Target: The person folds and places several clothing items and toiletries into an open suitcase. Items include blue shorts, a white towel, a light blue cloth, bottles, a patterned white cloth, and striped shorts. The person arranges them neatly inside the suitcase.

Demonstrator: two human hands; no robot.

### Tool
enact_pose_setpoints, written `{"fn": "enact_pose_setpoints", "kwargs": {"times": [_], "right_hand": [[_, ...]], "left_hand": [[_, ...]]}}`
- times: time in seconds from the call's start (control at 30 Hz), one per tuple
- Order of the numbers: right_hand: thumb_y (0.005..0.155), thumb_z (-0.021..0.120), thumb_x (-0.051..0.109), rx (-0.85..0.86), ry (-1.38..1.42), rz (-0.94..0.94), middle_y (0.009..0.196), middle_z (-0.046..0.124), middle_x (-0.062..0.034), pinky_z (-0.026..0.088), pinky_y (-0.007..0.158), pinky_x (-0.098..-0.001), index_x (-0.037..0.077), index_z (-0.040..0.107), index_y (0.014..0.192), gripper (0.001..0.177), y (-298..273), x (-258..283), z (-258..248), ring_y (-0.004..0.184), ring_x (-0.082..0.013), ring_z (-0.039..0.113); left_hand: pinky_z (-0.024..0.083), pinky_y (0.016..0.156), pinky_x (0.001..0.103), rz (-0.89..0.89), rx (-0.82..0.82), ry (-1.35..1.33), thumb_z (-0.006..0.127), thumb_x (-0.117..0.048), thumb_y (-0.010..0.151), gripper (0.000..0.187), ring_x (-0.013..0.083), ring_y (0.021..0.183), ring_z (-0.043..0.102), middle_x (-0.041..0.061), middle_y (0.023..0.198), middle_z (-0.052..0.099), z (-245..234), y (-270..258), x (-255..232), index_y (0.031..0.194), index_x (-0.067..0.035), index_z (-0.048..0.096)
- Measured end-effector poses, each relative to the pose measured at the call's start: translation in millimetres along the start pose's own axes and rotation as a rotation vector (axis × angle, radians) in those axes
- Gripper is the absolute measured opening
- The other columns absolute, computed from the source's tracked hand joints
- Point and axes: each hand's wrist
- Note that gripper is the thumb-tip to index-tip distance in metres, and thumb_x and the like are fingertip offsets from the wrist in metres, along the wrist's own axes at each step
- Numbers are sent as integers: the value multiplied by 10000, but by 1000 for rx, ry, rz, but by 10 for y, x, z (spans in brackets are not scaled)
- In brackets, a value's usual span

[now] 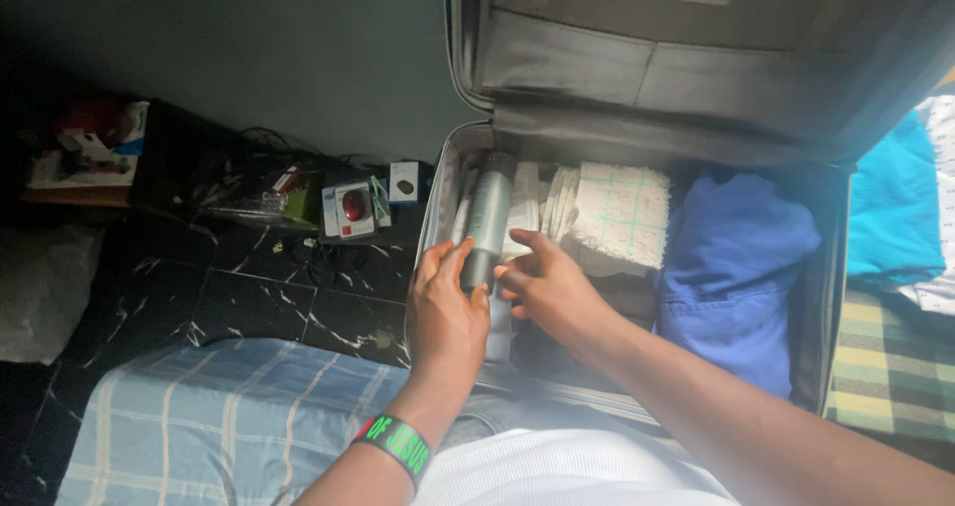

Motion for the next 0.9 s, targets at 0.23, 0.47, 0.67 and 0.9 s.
{"fn": "enact_pose_setpoints", "kwargs": {"times": [0.23, 0.47, 0.67, 0.9], "right_hand": [[942, 616, 164, -55, 246, 42, 1036, 699, -68, 559, 776, -309, 52, 632, 1339, 413, -339, -23, -432, 897, -154, 671], [911, 638, 142, -181, 468, 37, 993, 676, -95, 565, 770, -332, 13, 655, 1283, 393, -842, -275, -997, 879, -192, 671], [921, 641, 136, -327, 649, -27, 983, 654, -99, 546, 723, -349, -2, 645, 1234, 342, -1065, -506, -1493, 850, -205, 647], [956, 638, 181, -460, 720, -62, 996, 642, -72, 510, 728, -321, 19, 641, 1218, 308, -1099, -770, -2131, 855, -180, 618]], "left_hand": [[510, 934, 425, 190, -53, -36, 710, -61, 824, 302, 319, 1137, 632, 93, 1203, 659, -132, -133, -212, 1125, -86, 714], [542, 668, 377, -36, 301, -238, 686, -119, 856, 214, 282, 684, 706, 96, 941, 746, -58, -290, -451, 1058, -85, 748], [527, 652, 356, -41, 437, -250, 694, -178, 861, 228, 218, 655, 669, 114, 834, 756, 140, -421, -714, 1065, -100, 758], [505, 633, 383, -106, 569, -161, 697, -223, 872, 263, 218, 575, 595, 102, 655, 656, 381, -451, -1100, 1119, -153, 755]]}}
Point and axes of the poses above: each hand's wrist, its own y-axis towards the middle knuckle, its own z-axis out of the palm, x = y × z
